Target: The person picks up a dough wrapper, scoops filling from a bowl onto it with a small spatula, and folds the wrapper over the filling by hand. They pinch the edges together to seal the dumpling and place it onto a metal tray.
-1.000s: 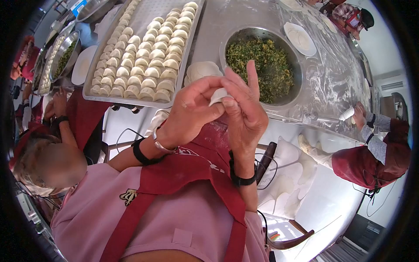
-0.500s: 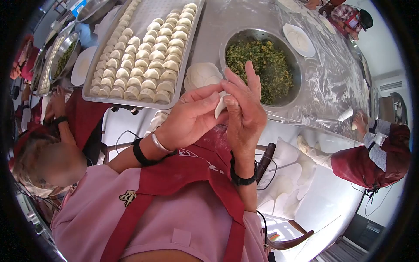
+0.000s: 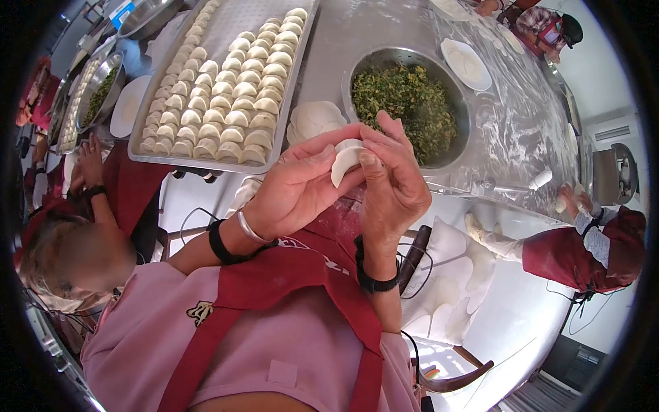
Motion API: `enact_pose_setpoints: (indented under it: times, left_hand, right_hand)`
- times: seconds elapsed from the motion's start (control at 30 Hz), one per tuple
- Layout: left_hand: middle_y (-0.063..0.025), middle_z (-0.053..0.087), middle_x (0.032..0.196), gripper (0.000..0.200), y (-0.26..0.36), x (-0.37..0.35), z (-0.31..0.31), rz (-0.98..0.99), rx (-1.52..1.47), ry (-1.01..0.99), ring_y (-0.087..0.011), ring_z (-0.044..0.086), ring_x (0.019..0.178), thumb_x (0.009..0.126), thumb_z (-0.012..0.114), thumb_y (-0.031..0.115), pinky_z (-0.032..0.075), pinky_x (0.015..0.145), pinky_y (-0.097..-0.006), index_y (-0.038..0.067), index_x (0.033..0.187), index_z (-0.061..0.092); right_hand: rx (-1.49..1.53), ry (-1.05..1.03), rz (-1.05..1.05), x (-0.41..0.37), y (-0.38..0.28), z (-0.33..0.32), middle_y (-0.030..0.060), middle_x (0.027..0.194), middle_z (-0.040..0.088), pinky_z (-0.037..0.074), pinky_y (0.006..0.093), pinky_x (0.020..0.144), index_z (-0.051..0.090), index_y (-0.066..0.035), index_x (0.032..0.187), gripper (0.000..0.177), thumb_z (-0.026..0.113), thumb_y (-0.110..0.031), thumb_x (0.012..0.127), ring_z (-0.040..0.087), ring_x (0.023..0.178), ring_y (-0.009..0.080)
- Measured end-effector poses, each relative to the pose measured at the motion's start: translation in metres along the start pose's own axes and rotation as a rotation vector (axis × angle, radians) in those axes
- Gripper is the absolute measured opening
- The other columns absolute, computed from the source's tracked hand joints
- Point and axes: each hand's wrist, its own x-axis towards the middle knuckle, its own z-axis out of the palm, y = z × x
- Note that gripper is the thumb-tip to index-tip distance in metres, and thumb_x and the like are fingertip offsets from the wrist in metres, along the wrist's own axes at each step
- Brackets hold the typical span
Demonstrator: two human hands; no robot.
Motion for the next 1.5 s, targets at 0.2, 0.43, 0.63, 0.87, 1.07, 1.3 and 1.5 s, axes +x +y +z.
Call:
enact_pose_setpoints:
  times: [0.2, 0.43, 0.63, 0.87, 1.07, 1.3, 1.5]
  left_hand:
    - [-0.0157, 0.050, 0.139, 0.044, 0.005, -0.002, -0.001, -0.019, 0.014, 0.014, -0.0227, 0.049, 0.131, 0.104, 0.040, 0.010, 0.034, 0.117, -0.0410, -0.006, 0.144, 0.037]
    - [-0.0135, 0.053, 0.133, 0.042, 0.010, -0.006, -0.003, -0.098, 0.005, -0.014, -0.0197, 0.051, 0.125, 0.106, 0.039, 0.018, 0.036, 0.114, -0.0403, -0.009, 0.138, 0.042]
    - [-0.0134, 0.054, 0.132, 0.042, 0.015, -0.006, -0.003, -0.150, 0.034, 0.017, -0.0203, 0.051, 0.125, 0.107, 0.039, 0.025, 0.039, 0.112, -0.0405, -0.006, 0.133, 0.047]
    - [-0.0110, 0.054, 0.124, 0.046, 0.021, -0.007, 0.000, -0.258, 0.057, 0.001, -0.0200, 0.053, 0.116, 0.107, 0.037, 0.034, 0.043, 0.105, -0.0389, -0.005, 0.129, 0.051]
    - [-0.0105, 0.055, 0.122, 0.047, 0.021, -0.007, 0.002, -0.291, 0.110, 0.039, -0.0195, 0.053, 0.113, 0.107, 0.038, 0.036, 0.044, 0.103, -0.0390, -0.003, 0.132, 0.049]
    - [-0.0125, 0.055, 0.128, 0.049, 0.019, -0.009, 0.012, -0.211, 0.214, 0.121, -0.0216, 0.055, 0.116, 0.106, 0.040, 0.035, 0.045, 0.102, -0.0413, -0.002, 0.137, 0.044]
    - [-0.0140, 0.057, 0.128, 0.049, 0.013, -0.015, 0.011, -0.087, 0.427, 0.080, -0.0228, 0.057, 0.116, 0.106, 0.040, 0.035, 0.046, 0.100, -0.0423, -0.002, 0.138, 0.042]
  right_hand:
    - [-0.029, -0.042, 0.051, 0.005, -0.007, 0.000, 0.0151, 0.103, 0.073, 0.035, 0.0508, 0.111, 0.072, 0.000, 0.097, 0.014, 0.071, 0.000, 0.083, 0.053, 0.127, 0.0373]
    - [-0.040, -0.208, -0.011, 0.005, -0.001, -0.007, 0.0119, 0.101, 0.074, 0.030, 0.0538, 0.114, 0.073, -0.003, 0.097, 0.015, 0.073, -0.004, 0.082, 0.055, 0.126, 0.0354]
    - [-0.122, -0.292, -0.013, 0.009, -0.004, -0.013, 0.0102, 0.100, 0.075, 0.027, 0.0540, 0.116, 0.074, -0.004, 0.093, 0.014, 0.076, -0.008, 0.080, 0.056, 0.125, 0.0360]
    - [-0.065, -0.443, -0.052, 0.012, -0.009, -0.018, 0.0115, 0.104, 0.074, 0.023, 0.0556, 0.116, 0.074, -0.007, 0.090, 0.014, 0.078, -0.012, 0.077, 0.056, 0.126, 0.0362]
    - [-0.152, -0.470, -0.077, 0.011, -0.010, -0.018, 0.0109, 0.102, 0.075, 0.021, 0.0556, 0.116, 0.075, -0.008, 0.090, 0.014, 0.078, -0.012, 0.076, 0.057, 0.124, 0.0363]
    - [-0.097, -0.216, -0.068, 0.007, -0.003, -0.011, 0.0137, 0.102, 0.074, 0.022, 0.0563, 0.116, 0.074, -0.004, 0.093, 0.013, 0.075, -0.006, 0.081, 0.058, 0.123, 0.0359]
    - [-0.120, -0.159, -0.045, 0.005, -0.006, -0.001, 0.0143, 0.099, 0.074, 0.026, 0.0566, 0.115, 0.073, -0.002, 0.094, 0.014, 0.075, -0.004, 0.081, 0.059, 0.122, 0.0343]
